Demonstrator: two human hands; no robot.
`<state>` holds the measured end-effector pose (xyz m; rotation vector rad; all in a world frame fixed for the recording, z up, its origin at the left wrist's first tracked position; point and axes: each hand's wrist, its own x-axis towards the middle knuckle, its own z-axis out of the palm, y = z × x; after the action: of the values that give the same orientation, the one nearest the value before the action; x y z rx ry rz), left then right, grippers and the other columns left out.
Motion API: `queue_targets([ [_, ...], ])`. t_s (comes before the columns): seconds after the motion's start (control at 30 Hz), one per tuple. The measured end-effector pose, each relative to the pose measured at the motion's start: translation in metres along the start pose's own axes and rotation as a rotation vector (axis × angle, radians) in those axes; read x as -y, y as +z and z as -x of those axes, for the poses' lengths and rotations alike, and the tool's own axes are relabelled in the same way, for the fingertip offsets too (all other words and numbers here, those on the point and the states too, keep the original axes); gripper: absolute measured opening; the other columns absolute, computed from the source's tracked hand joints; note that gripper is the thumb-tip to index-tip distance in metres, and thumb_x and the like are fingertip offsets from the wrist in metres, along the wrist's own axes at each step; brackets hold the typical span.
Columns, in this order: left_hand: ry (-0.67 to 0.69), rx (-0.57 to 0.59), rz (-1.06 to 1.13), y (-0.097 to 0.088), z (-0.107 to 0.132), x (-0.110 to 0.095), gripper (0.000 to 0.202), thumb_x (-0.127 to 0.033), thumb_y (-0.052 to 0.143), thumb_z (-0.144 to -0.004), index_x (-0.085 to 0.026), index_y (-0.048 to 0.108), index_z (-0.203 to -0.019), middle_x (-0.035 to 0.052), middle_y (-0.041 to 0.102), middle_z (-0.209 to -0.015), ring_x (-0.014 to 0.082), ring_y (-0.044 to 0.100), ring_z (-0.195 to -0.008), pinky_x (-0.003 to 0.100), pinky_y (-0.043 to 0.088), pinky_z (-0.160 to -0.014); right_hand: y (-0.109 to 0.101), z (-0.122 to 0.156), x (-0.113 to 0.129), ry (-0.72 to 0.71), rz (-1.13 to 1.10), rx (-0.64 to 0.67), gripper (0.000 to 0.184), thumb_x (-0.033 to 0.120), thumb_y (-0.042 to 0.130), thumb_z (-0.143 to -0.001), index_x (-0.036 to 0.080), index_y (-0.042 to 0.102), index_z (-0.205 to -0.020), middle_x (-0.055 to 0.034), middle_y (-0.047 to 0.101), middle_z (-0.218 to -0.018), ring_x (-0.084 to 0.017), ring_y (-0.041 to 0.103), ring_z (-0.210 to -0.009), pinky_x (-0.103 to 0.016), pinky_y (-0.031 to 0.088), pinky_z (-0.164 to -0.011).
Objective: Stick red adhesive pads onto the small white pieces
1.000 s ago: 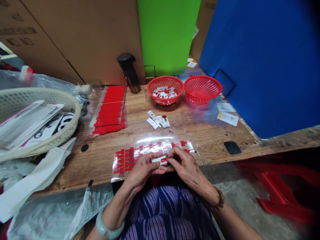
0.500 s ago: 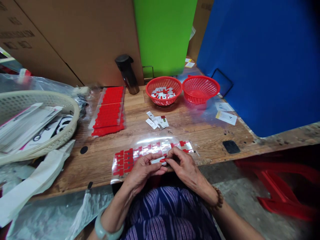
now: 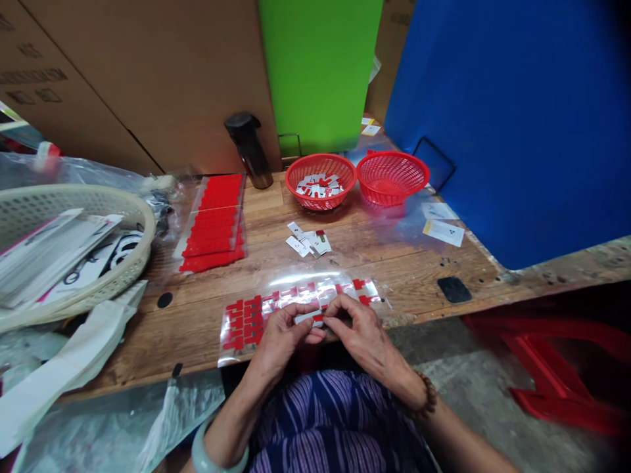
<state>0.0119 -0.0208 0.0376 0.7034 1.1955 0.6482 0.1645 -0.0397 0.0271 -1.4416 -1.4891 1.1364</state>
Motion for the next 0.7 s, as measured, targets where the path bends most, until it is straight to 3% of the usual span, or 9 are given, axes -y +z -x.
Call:
queue_targets([
  [0.23, 0.070, -0.053, -0.074, -0.0003, 0.0008, -0.0001, 0.037, -0.026, 0.068, -0.067, -0.008, 0.057, -0.097, 0.0076, 0.071, -0.061, 0.0134, 0.066, -0.055, 0.021, 0.052, -0.059, 0.0013, 0.0038, 0.0113, 0.000, 0.024, -0.060, 0.013, 0.010, 0.052, -0.076, 0.018, 0.050, -0.067, 0.0011, 0.051, -0.077, -0.013, 0.050, -0.074, -0.024, 0.038, -0.068],
  [0.7, -0.014, 0.005, 0.047, -0.0040, 0.0022, 0.0022, 0.042, -0.024, 0.074, -0.062, -0.008, 0.056, -0.096, 0.0096, 0.071, -0.062, 0.0141, 0.067, -0.055, 0.020, 0.052, -0.058, -0.0020, 0.0023, 0.0052, -0.005, 0.093, -0.015, 0.013, 0.010, 0.042, -0.083, 0.019, 0.051, -0.079, 0.0024, 0.052, -0.073, -0.011, 0.048, -0.066, -0.024, 0.036, -0.062],
])
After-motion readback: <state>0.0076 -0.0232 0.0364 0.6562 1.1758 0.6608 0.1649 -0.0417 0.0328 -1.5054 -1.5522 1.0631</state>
